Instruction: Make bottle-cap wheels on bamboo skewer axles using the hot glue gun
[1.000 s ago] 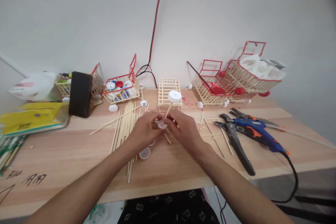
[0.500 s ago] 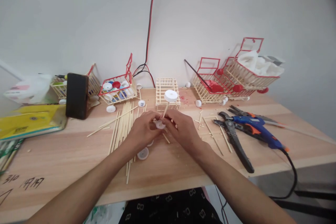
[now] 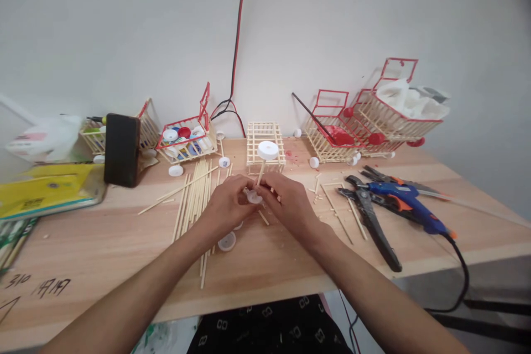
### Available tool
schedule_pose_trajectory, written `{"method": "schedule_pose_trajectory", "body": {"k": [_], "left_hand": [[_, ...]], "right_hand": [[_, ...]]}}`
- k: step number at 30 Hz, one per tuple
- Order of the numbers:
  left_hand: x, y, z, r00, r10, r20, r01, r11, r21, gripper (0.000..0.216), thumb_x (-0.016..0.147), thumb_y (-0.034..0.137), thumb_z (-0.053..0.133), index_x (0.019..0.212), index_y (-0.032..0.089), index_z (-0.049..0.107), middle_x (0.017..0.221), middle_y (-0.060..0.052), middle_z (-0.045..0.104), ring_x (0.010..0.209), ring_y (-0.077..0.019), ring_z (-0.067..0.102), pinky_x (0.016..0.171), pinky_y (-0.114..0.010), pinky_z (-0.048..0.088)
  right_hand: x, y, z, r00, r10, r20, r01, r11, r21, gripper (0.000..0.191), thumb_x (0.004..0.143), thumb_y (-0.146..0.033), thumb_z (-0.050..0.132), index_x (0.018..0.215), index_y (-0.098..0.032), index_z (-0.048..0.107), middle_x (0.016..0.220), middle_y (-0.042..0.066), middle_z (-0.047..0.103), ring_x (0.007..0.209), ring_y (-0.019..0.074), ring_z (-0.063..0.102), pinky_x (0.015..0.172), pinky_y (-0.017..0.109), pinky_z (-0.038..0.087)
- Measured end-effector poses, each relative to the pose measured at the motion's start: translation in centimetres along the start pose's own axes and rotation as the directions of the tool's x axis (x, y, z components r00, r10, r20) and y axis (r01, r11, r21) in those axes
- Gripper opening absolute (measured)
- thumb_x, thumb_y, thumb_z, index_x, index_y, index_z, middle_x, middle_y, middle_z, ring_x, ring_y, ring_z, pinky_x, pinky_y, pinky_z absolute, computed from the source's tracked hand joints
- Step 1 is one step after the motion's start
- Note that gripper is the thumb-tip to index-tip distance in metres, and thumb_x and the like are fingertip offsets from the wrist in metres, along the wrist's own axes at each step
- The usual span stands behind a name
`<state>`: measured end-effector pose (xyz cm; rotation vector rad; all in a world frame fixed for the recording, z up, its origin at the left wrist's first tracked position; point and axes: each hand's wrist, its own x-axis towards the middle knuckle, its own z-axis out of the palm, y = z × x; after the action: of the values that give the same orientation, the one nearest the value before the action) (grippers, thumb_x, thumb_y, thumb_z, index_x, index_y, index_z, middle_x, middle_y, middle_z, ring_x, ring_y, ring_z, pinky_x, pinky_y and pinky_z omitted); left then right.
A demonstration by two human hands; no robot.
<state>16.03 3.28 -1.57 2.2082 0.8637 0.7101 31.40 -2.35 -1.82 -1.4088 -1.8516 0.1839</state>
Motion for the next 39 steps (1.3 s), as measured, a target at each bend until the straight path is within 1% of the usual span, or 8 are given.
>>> {"method": "schedule_pose_trajectory", "body": {"k": [6, 16, 23, 31, 39], "left_hand": [[0.03, -0.07, 0.08, 1.000, 0.004, -0.006, -0.003, 1.000, 0.027, 0.014, 0.071, 0.017, 0.068, 0.083, 0.018, 0.061, 0.085, 0.001, 0.063, 0.081, -0.0156, 0.058, 0.073, -0.027, 0.043], [0.00, -0.17, 0.20, 1.000, 0.021, 0.004, -0.021, 0.998, 0.051, 0.012, 0.073, 0.020, 0.067, 0.082, 0.019, 0.060, 0.084, 0.001, 0.064, 0.081, -0.0165, 0.059, 0.074, -0.028, 0.043], [-0.05, 0.04, 0.19, 1.000, 0.007, 0.007, -0.007, 0.998, 0.063, 0.011, 0.072, 0.020, 0.067, 0.081, 0.019, 0.061, 0.082, 0.002, 0.063, 0.077, -0.0156, 0.058, 0.073, -0.027, 0.043], [-0.06, -0.17, 0.21, 1.000, 0.017, 0.012, -0.017, 0.997, 0.069, 0.011, 0.073, 0.021, 0.066, 0.083, 0.020, 0.061, 0.085, 0.001, 0.064, 0.081, -0.0166, 0.058, 0.075, -0.028, 0.043], [-0.06, -0.16, 0.26, 1.000, 0.015, 0.008, -0.015, 0.998, 0.069, 0.011, 0.073, 0.021, 0.066, 0.082, 0.020, 0.061, 0.083, 0.001, 0.063, 0.080, -0.0164, 0.058, 0.075, -0.028, 0.043]], "right_hand": [[-0.02, -0.01, -0.04, 1.000, -0.004, 0.015, 0.005, 1.000, -0.018, 0.018, 0.092, -0.024, 0.048, 0.075, -0.018, 0.053, 0.073, 0.000, 0.055, 0.068, 0.0120, 0.049, 0.063, 0.023, 0.034], [-0.01, 0.02, -0.07, 0.999, 0.014, 0.041, -0.014, 1.000, -0.020, 0.017, 0.091, -0.024, 0.048, 0.076, -0.019, 0.055, 0.076, 0.001, 0.058, 0.071, 0.0130, 0.050, 0.064, 0.023, 0.035], [-0.04, 0.05, -0.03, 0.998, 0.012, 0.055, -0.011, 1.000, -0.017, 0.016, 0.091, -0.023, 0.048, 0.077, -0.019, 0.055, 0.077, 0.000, 0.058, 0.073, 0.0130, 0.051, 0.066, 0.023, 0.035], [-0.07, -0.02, -0.07, 0.999, 0.011, 0.051, -0.010, 1.000, -0.011, 0.018, 0.092, -0.024, 0.046, 0.077, -0.019, 0.055, 0.077, 0.001, 0.058, 0.072, 0.0133, 0.051, 0.065, 0.024, 0.036], [-0.07, 0.02, -0.06, 0.999, 0.009, 0.048, -0.009, 1.000, -0.011, 0.018, 0.092, -0.024, 0.046, 0.078, -0.019, 0.056, 0.078, 0.001, 0.059, 0.073, 0.0137, 0.051, 0.067, 0.024, 0.037]]}}
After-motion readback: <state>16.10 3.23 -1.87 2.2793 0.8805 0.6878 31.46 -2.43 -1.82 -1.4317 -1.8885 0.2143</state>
